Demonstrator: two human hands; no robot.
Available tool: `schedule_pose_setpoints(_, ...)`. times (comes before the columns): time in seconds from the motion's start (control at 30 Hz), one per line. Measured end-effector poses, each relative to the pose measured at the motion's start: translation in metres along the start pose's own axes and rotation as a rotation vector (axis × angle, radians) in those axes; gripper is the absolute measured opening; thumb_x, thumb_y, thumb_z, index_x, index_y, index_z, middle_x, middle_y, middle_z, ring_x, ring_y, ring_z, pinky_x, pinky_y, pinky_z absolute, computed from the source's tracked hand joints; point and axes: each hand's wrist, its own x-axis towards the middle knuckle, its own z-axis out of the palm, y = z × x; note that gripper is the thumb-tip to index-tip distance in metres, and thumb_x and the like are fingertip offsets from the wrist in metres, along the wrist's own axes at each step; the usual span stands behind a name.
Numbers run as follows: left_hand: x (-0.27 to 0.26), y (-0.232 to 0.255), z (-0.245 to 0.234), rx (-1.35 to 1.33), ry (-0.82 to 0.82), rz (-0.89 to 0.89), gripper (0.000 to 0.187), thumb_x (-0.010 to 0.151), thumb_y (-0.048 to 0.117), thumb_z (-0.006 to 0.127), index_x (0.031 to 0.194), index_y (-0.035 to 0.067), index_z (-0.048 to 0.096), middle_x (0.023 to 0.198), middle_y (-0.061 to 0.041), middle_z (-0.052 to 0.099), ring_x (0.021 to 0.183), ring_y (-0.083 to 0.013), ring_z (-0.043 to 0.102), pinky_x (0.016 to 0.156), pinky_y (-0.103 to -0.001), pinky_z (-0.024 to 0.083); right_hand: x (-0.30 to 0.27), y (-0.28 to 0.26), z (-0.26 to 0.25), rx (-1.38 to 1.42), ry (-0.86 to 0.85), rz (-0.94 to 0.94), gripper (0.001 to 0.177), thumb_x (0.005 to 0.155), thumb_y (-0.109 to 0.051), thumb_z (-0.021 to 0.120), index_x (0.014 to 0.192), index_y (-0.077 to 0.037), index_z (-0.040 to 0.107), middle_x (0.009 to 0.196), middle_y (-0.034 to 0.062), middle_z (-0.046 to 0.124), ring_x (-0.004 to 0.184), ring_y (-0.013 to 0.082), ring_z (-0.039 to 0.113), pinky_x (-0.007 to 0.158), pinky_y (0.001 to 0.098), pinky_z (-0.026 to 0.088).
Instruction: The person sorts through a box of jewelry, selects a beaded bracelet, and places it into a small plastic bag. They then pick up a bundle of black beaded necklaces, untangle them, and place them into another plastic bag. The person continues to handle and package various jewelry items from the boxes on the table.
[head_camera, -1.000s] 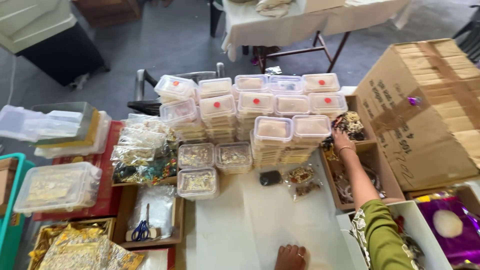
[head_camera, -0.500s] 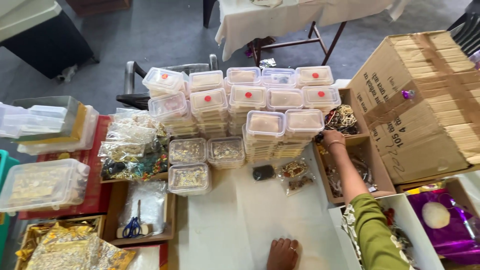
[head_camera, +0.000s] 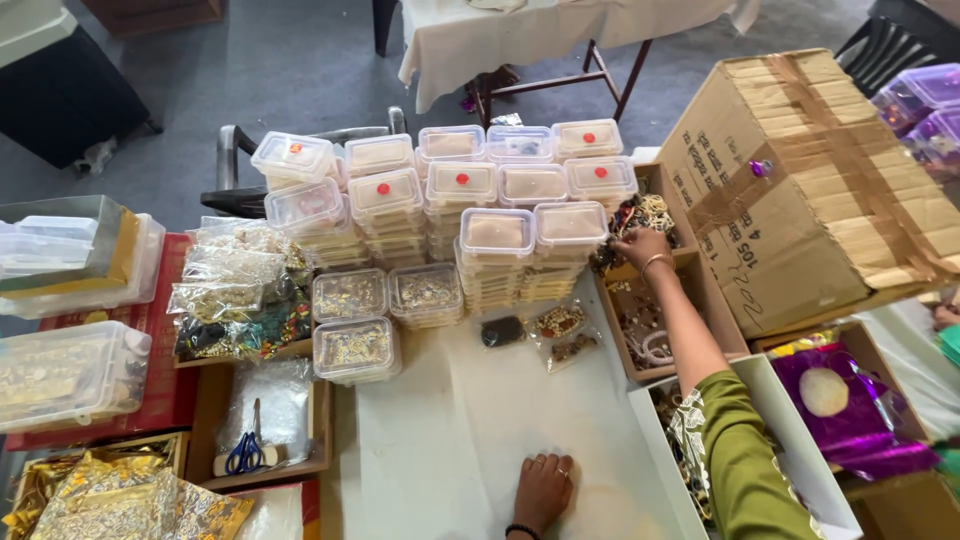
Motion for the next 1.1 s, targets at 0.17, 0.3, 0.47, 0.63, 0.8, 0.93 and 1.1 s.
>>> schedule_pose_setpoints(0.17, 0.005, 0.003, -0.015, -0.028, -0.004, -0.001, 0.023, 0.089, 0.014, 0.062, 0.111, 0.009, 0.063, 0.097, -0.009, 0.063, 0.1, -0.0301, 0.059, 0.087, -0.048, 0.042, 0.003, 0.011, -0.022, 0.239, 0.143, 0.073, 0.038, 0.084, -0.044, 0.081, 0.099, -0.01, 0.081, 0.092, 0.0092, 0.079, 0.082, 0.0194, 0.075, 0.082, 0.0352, 0.058)
schedule_pose_setpoints(0.3, 0.008, 0.0, -0.011, -0.066, -0.031, -0.001, 0.02, 0.089, 0.014, 0.061, 0.108, 0.01, 0.064, 0.095, -0.009, 0.064, 0.098, -0.0291, 0.06, 0.084, -0.047, 0.043, -0.04, -0.021, -0.085, 0.346, 0.167, 0.017, 0.038, 0.083, -0.044, 0.08, 0.1, -0.009, 0.08, 0.091, 0.0077, 0.079, 0.082, 0.0168, 0.074, 0.08, 0.0346, 0.057)
schedule_pose_setpoints(0.47, 0.012, -0.003, 0.003, -0.011, -0.037, -0.116, 0.016, 0.093, 0.022, 0.059, 0.102, 0.011, 0.067, 0.088, -0.01, 0.068, 0.088, -0.0302, 0.064, 0.078, -0.048, 0.047, -0.12, -0.077, -0.167, 0.36, 0.132, -0.039, 0.041, 0.084, -0.047, 0.079, 0.1, -0.01, 0.078, 0.087, 0.0074, 0.077, 0.08, 0.0146, 0.072, 0.077, 0.032, 0.056)
schedule_pose_setpoints(0.63, 0.023, -0.029, 0.045, -0.66, -0.007, -0.406, 0.032, 0.103, 0.035, 0.053, 0.104, 0.01, 0.072, 0.09, -0.01, 0.072, 0.086, -0.0284, 0.066, 0.08, -0.041, 0.052, -0.218, -0.145, -0.242, 0.383, 0.064, -0.148, 0.038, 0.084, -0.045, 0.08, 0.097, -0.009, 0.079, 0.082, 0.0068, 0.075, 0.076, 0.0132, 0.068, 0.072, 0.0319, 0.054)
schedule_pose_setpoints(0.8, 0.052, -0.004, -0.041, -1.346, -0.048, -0.781, 0.047, 0.105, 0.048, 0.04, 0.126, 0.014, 0.064, 0.113, -0.003, 0.075, 0.1, -0.0167, 0.068, 0.084, -0.033, 0.05, -0.285, -0.181, -0.245, 0.481, -0.112, -0.127, 0.031, 0.087, -0.038, 0.077, 0.099, -0.009, 0.077, 0.079, 0.0064, 0.073, 0.071, 0.0138, 0.065, 0.065, 0.0321, 0.05)
schedule_pose_setpoints(0.93, 0.054, 0.023, -0.115, -1.947, 0.055, -0.585, 0.06, 0.098, 0.057, 0.039, 0.128, 0.01, 0.061, 0.122, -0.008, 0.073, 0.106, -0.0193, 0.07, 0.093, -0.035, 0.052, -0.318, -0.171, -0.175, 1.082, -0.279, -0.23, 0.025, 0.093, -0.03, 0.073, 0.099, -0.006, 0.069, 0.09, 0.0057, 0.075, 0.083, 0.0118, 0.069, 0.076, 0.026, 0.055)
schedule_pose_setpoints(1.1, 0.021, -0.017, -0.112, -2.105, 0.106, -0.453, 0.041, 0.104, 0.046, 0.059, 0.125, 0.011, 0.059, 0.116, -0.012, 0.072, 0.107, -0.0252, 0.068, 0.098, -0.043, 0.052, -0.352, -0.124, -0.032, 1.763, -0.234, 0.015, 0.02, 0.093, -0.026, 0.076, 0.093, -0.013, 0.061, 0.074, -0.002, 0.062, 0.067, 0.0117, 0.062, 0.068, 0.0266, 0.057)
